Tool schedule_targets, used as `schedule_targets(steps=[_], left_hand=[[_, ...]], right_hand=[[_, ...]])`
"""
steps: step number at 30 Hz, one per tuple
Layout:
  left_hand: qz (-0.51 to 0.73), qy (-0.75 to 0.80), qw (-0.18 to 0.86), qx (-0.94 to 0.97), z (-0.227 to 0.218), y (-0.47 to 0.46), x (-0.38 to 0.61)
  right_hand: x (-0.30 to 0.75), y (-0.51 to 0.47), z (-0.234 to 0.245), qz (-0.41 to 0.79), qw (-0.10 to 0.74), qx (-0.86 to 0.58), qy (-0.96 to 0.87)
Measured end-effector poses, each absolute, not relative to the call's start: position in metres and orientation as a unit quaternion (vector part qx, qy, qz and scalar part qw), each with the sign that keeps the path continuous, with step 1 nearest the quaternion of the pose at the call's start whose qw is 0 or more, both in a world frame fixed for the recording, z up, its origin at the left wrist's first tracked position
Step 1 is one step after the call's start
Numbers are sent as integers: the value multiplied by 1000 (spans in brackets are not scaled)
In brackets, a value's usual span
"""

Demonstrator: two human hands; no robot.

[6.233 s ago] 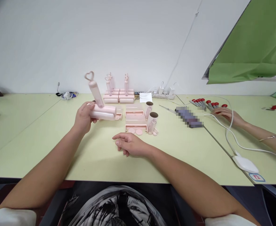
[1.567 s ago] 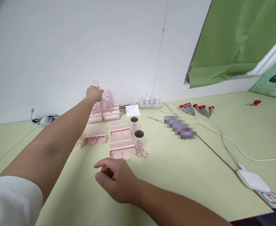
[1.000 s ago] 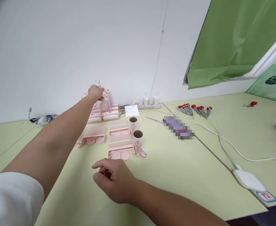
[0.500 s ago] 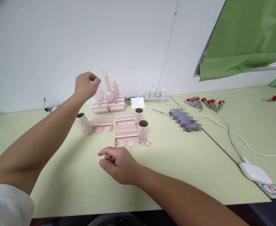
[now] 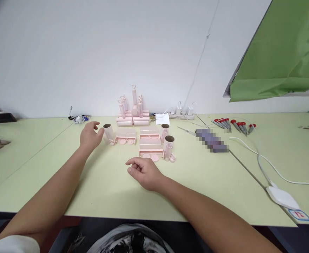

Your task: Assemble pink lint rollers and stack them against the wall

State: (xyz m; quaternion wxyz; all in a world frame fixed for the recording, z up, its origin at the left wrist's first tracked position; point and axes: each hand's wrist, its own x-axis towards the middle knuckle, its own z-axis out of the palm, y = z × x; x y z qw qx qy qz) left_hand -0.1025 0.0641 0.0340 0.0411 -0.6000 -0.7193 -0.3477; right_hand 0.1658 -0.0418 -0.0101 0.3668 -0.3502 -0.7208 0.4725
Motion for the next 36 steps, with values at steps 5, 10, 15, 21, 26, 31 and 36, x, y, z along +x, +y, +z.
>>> schedule_targets(steps=[5, 10, 15, 21, 26, 31, 36], left_hand=[[-289, -766, -6, -574, 33, 65, -99], [-308, -727, 34, -612, 38, 57, -88], [-210, -693, -41, -688, 37, 48, -68], [-237, -738, 9, -631, 47, 60, -72], [-207, -757, 67, -616, 63, 87, -83], [-104, -764, 17, -637, 66, 102, -80], [-127, -755, 50, -642, 79, 105, -79]], right_hand=[[168, -37, -14, 475, 364, -363, -714], [169, -39, -11, 467, 355, -375, -718], [170, -40, -8, 466, 338, -370, -729], [169, -41, -5, 452, 334, -369, -740], [168, -40, -4, 438, 330, -376, -747], [170, -39, -3, 435, 332, -377, -748], [171, -39, -4, 432, 334, -368, -753]])
